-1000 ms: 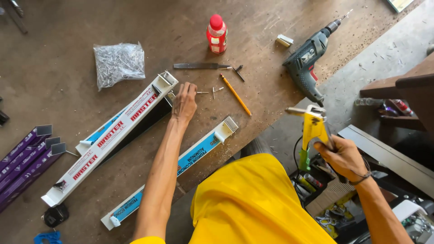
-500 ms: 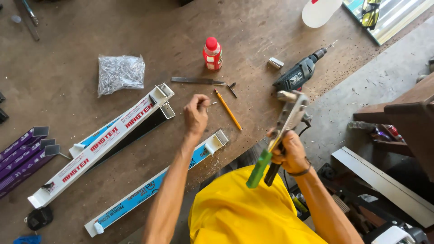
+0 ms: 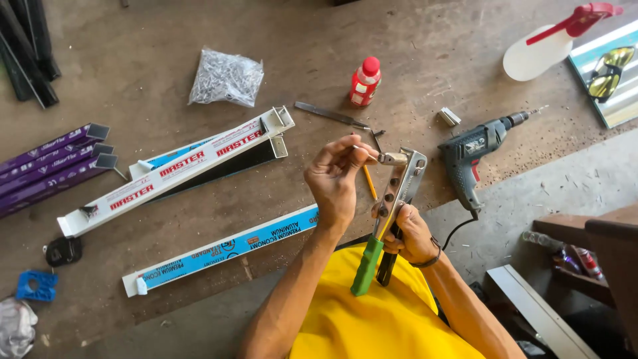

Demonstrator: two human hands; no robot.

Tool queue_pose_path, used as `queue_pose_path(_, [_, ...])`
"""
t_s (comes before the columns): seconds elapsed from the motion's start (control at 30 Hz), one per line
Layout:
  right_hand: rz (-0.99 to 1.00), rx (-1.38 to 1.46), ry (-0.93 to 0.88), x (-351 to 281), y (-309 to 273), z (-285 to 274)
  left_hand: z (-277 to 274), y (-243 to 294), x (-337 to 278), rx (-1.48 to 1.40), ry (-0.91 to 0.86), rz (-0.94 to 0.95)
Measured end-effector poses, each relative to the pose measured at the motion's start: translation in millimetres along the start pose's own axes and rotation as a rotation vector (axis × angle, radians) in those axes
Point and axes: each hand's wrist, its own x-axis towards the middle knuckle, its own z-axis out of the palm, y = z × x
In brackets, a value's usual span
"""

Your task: Measuring, marking, and assembling aluminum profiles using a rivet gun and electric drill on a workbench.

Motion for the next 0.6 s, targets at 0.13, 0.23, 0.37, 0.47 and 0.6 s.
queue_pose_path(0.13, [0.034, -0.005, -0.048, 10.4, -8.3, 22.4, -12.7, -12.1, -0.9, -0.034, 0.084, 0.062])
queue_pose_path(0.23, [0.047, -0.002, -0.062, 15.4, -6.3, 26.4, -18.0, -10.1, -2.4, -0.042, 0.141, 0.095])
queue_pose_path(0.37, [0.067, -0.018, -0.076, 18.7, -4.1, 28.0, -18.2, 1.0, -3.3, -0.035, 0.184, 0.128])
queue_pose_path(0.47, [0.073, -0.034, -0.067, 20.5, -6.4, 37.5, -19.8, 6.7, -2.6, -0.028, 0.195, 0.139])
queue_pose_path(0.6, [0.064, -0.058, -0.041, 21.9, -7.6, 50.3, -28.1, 6.3, -3.9, 0.001, 0.204, 0.16])
